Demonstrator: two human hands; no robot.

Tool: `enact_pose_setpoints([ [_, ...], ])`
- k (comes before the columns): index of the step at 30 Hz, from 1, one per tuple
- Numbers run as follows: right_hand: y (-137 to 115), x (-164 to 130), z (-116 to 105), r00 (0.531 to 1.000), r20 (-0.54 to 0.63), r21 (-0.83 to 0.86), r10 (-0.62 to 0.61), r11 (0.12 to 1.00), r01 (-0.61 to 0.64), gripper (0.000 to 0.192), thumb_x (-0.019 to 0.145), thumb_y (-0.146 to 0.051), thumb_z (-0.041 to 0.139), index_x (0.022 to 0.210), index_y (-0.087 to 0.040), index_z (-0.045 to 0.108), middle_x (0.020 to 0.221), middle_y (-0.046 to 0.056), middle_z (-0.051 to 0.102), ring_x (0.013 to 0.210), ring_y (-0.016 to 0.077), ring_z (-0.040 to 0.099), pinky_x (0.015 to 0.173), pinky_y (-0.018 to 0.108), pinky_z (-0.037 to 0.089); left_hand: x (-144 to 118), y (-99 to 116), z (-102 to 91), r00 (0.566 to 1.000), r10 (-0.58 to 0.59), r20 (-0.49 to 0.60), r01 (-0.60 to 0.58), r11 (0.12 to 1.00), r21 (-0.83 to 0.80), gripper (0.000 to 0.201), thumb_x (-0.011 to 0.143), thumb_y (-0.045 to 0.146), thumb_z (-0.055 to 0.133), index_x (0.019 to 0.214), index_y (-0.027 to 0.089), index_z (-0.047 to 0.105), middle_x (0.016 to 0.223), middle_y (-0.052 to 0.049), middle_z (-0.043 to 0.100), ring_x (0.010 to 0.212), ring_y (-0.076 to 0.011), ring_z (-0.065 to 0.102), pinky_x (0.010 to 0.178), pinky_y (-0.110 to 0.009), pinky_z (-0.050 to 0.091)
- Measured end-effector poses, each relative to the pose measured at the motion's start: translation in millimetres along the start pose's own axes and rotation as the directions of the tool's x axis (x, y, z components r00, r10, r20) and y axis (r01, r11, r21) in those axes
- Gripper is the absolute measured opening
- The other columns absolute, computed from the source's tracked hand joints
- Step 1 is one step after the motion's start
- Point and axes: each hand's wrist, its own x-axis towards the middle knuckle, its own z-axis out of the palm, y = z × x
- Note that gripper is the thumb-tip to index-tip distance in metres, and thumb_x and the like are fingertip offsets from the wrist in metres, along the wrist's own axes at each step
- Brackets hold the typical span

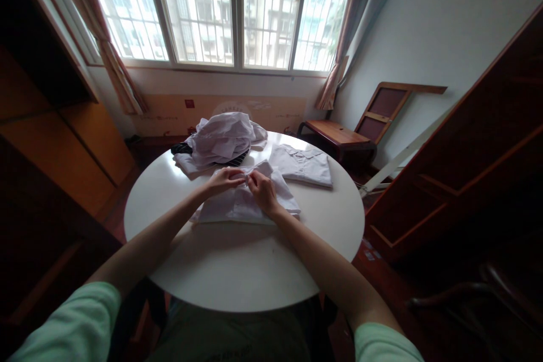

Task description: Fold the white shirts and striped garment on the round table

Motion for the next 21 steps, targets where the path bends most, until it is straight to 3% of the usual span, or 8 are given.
enact_pose_setpoints([
  [7,0.0,-0.9,-0.5,1.000,0.001,0.004,-0.002,1.000,0.002,0.019,0.083,-0.029,0.043,0.074,-0.018,0.056,0.064,-0.001,0.055,0.059,0.0114,0.048,0.057,0.022,0.032,0.9,-4.2,3.1,0.999,0.050,0.009,-0.051,0.997,0.063,0.034,0.075,0.045,0.054,0.079,0.013,0.066,0.063,0.003,0.054,0.059,-0.0084,0.043,0.055,-0.018,0.031],
  [21,-1.6,-2.0,0.2,0.999,0.008,-0.010,-0.032,0.999,0.032,0.019,0.084,-0.028,0.042,0.076,-0.018,0.056,0.064,0.000,0.055,0.057,0.0112,0.046,0.056,0.022,0.031,-1.6,-4.1,5.0,1.000,-0.028,-0.003,0.027,0.996,-0.080,0.035,0.072,0.045,0.059,0.087,0.014,0.067,0.076,0.000,0.062,0.072,-0.0131,0.053,0.065,-0.020,0.040],
])
